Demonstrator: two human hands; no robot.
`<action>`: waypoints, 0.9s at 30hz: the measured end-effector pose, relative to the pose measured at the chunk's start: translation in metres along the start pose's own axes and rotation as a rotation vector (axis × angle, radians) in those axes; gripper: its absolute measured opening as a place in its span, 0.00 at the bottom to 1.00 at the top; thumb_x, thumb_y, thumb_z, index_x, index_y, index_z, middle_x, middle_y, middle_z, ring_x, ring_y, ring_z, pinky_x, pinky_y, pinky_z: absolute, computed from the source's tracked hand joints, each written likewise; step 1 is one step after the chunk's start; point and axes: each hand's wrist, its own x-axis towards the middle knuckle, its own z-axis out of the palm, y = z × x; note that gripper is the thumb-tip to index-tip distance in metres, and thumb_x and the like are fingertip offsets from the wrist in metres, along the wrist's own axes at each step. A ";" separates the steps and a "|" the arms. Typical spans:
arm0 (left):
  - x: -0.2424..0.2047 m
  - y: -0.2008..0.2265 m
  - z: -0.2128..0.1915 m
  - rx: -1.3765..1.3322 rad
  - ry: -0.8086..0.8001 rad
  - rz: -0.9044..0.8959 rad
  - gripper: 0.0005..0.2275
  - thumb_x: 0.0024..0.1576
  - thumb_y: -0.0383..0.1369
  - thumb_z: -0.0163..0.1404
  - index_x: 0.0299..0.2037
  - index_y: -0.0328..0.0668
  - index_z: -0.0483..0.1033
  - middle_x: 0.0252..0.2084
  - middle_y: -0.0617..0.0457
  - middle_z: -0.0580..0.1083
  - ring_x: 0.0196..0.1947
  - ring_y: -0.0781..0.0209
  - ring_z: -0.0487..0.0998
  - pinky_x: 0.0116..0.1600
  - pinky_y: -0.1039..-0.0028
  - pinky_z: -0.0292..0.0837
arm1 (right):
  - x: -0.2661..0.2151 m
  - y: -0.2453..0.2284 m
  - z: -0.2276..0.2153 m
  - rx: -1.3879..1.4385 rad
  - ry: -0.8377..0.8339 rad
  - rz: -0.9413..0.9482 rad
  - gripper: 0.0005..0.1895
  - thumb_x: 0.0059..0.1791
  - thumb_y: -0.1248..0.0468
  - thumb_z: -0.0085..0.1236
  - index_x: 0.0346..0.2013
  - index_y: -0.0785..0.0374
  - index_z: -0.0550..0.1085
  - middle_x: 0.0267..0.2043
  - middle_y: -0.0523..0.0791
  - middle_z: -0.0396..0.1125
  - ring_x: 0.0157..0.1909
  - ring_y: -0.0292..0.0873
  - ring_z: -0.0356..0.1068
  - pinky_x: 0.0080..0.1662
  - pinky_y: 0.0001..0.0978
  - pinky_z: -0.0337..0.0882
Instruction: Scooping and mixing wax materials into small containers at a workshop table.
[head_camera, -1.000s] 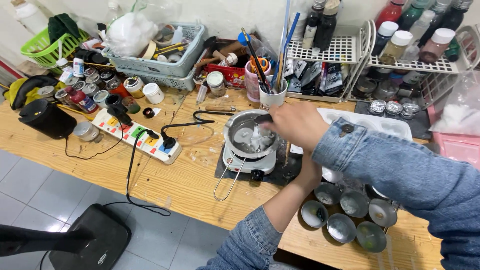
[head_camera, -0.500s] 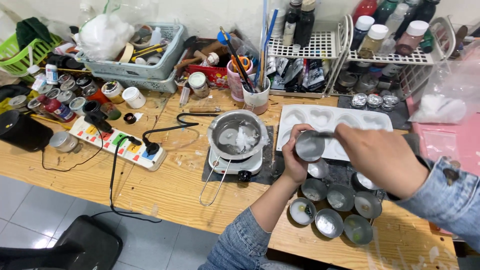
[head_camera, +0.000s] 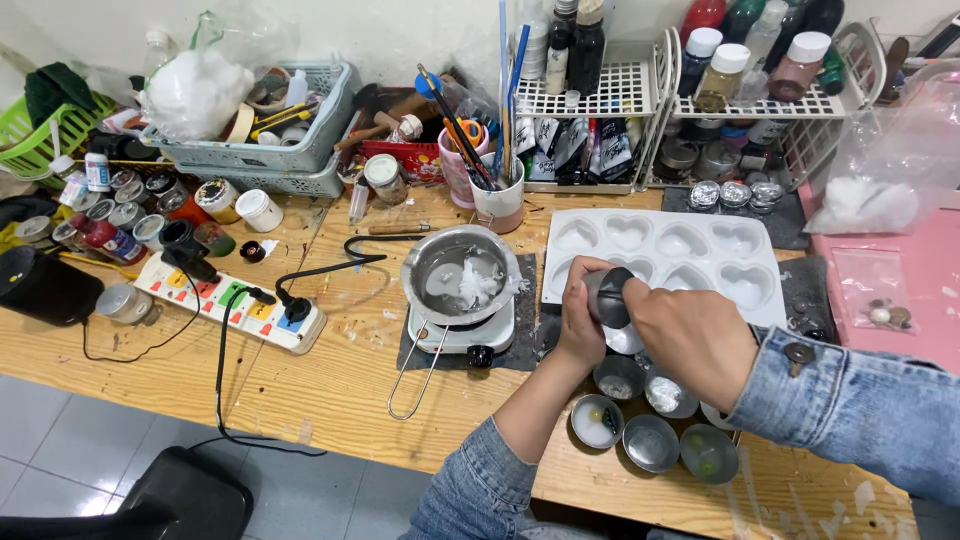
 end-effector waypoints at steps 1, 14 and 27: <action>0.000 0.004 0.001 -0.001 0.000 -0.003 0.25 0.67 0.54 0.30 0.51 0.36 0.64 0.44 0.50 0.71 0.43 0.64 0.72 0.51 0.75 0.69 | 0.002 0.001 0.000 0.001 -0.003 0.001 0.05 0.46 0.67 0.51 0.34 0.63 0.67 0.21 0.49 0.72 0.23 0.52 0.75 0.24 0.44 0.72; 0.009 0.022 0.003 0.111 -0.182 -0.166 0.21 0.67 0.47 0.27 0.40 0.38 0.67 0.30 0.57 0.68 0.32 0.68 0.66 0.39 0.77 0.62 | 0.008 0.014 0.004 0.132 -0.195 -0.070 0.06 0.42 0.70 0.54 0.33 0.65 0.71 0.28 0.51 0.73 0.34 0.55 0.76 0.36 0.48 0.75; 0.011 0.009 -0.007 0.090 -0.187 -0.884 0.19 0.65 0.49 0.30 0.44 0.53 0.75 0.26 0.61 0.70 0.21 0.70 0.65 0.24 0.78 0.57 | -0.004 0.015 0.016 0.112 -0.200 -0.055 0.05 0.43 0.69 0.53 0.33 0.64 0.72 0.28 0.51 0.73 0.34 0.54 0.76 0.35 0.46 0.76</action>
